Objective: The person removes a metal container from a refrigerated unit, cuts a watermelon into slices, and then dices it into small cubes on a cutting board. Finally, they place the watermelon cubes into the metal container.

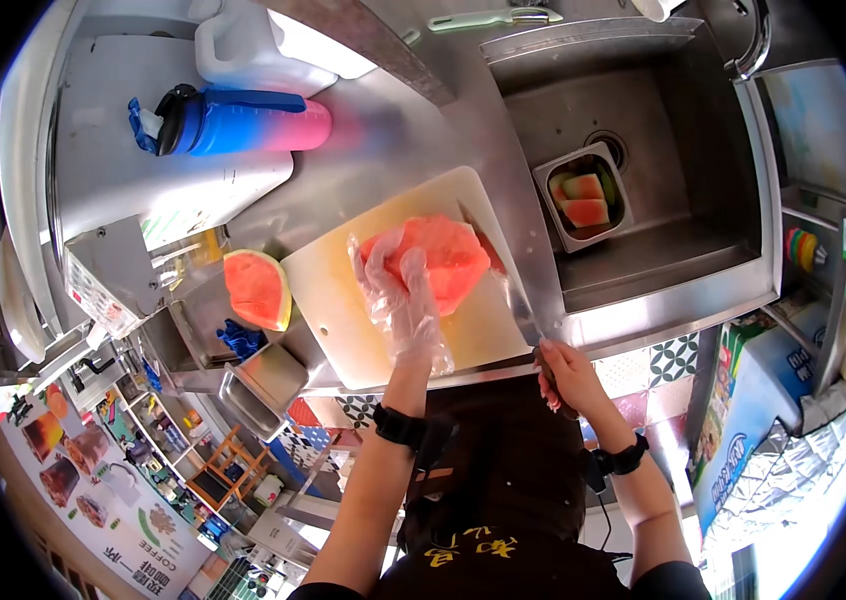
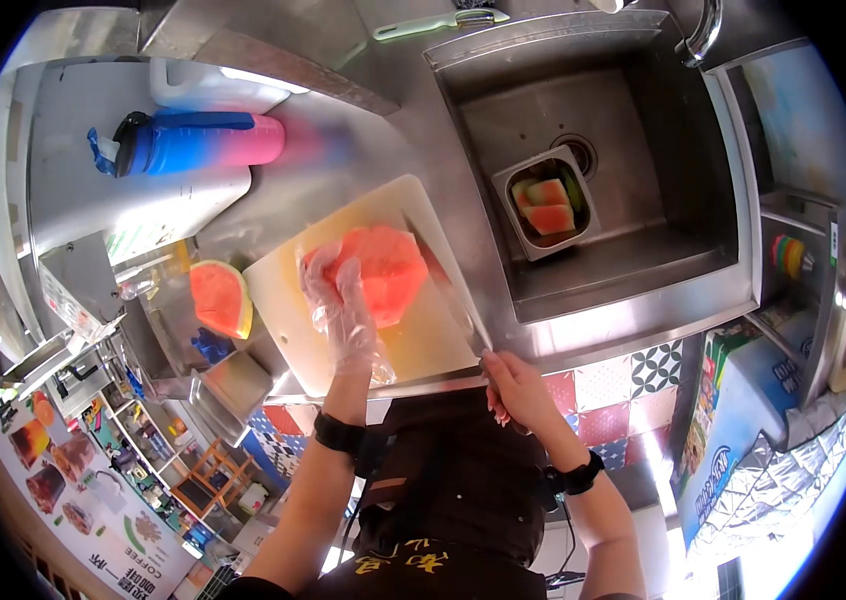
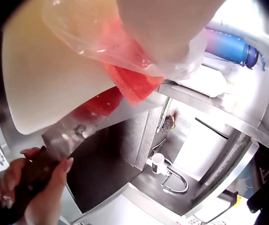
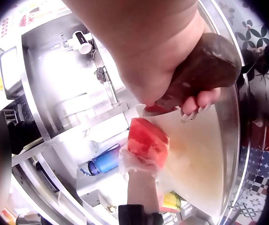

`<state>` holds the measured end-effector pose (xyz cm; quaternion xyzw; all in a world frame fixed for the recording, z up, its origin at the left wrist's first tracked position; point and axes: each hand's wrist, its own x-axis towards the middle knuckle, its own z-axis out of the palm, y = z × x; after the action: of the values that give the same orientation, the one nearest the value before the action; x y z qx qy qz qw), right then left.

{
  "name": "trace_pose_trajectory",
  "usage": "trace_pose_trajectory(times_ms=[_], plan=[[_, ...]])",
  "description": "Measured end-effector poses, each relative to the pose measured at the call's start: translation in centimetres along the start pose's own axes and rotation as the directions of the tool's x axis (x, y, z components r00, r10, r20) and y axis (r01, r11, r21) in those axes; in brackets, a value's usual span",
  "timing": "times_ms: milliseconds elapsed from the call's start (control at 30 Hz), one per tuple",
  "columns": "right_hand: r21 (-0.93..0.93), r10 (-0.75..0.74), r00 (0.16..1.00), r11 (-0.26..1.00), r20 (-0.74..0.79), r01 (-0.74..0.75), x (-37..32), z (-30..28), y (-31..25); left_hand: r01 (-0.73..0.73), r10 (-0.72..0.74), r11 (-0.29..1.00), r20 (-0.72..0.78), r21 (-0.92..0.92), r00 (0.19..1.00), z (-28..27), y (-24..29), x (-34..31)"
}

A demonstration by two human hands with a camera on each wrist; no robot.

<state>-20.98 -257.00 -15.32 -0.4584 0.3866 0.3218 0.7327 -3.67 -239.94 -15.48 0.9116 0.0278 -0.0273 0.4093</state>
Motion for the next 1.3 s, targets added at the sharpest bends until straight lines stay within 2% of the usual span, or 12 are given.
trace_pose_trajectory(times_ms=[233, 300, 400, 467, 533, 633, 733, 900, 1033, 1133, 1233, 1300], plan=[[-0.204, -0.042, 0.999, 0.978, 0.008, 0.043, -0.4, 0.6, -1.4, -0.066, 0.046, 0.966, -0.085, -0.252, 0.995, -1.8, -3.8, -4.2], [-0.338, -0.196, 0.98, 0.925, -0.024, 0.176, -0.6, 0.9, -0.9, -0.069, 0.052, 0.97, -0.076, -0.234, 0.996, -2.9, -3.4, -5.2], [-0.561, -0.46, 0.888, 0.733, 0.007, 0.384, -0.7, 0.6, 0.3, 0.068, -0.094, 0.928, -0.053, -0.366, 0.994, -3.2, -3.0, -5.4], [-0.651, -0.538, 0.842, 0.625, 0.043, 0.432, -1.0, 0.5, 0.3, 0.056, -0.07, 0.979, -0.062, -0.194, 0.996, -3.8, -3.0, -4.7], [-0.651, -0.502, 0.864, 0.648, 0.024, 0.395, -1.3, 0.8, 0.2, 0.221, -0.281, 0.876, -0.081, -0.429, 0.956, -3.4, -1.2, -2.9], [-0.647, -0.439, 0.898, 0.69, -0.018, 0.325, -1.8, 1.2, -1.0, 0.297, -0.3, 0.916, 0.03, -0.269, 0.953, -3.8, -1.2, -1.9], [-0.655, -0.4, 0.916, 0.7, -0.03, 0.284, -2.0, 1.2, -1.2, 0.334, -0.345, 0.72, 0.104, -0.608, 0.933, -3.6, -0.1, -1.7], [-0.657, -0.343, 0.939, 0.716, -0.036, 0.237, -1.4, 1.6, -1.6, 0.414, -0.402, 0.561, 0.202, -0.716, 0.893, -3.8, -0.7, -2.0], [-0.726, -0.424, 0.902, 0.644, -0.079, 0.239, 1.7, 3.7, -2.2, 0.418, -0.394, 0.435, 0.249, -0.798, 0.885, -3.9, -0.1, -1.8], [-0.742, -0.483, 0.869, 0.619, -0.102, 0.258, 2.6, 4.2, -3.0, 0.446, -0.383, 0.458, 0.282, -0.769, 0.88, -4.4, 0.0, -2.0], [-0.686, -0.457, 0.883, 0.677, -0.108, 0.267, 1.6, 3.5, -3.8, 0.408, -0.247, 0.474, 0.328, -0.78, 0.912, -4.7, -1.0, -2.4], [-0.633, -0.433, 0.901, 0.71, -0.044, 0.31, 0.5, 1.9, -4.5, 0.431, -0.265, 0.56, 0.34, -0.707, 0.902, -4.9, -0.2, -2.1]])
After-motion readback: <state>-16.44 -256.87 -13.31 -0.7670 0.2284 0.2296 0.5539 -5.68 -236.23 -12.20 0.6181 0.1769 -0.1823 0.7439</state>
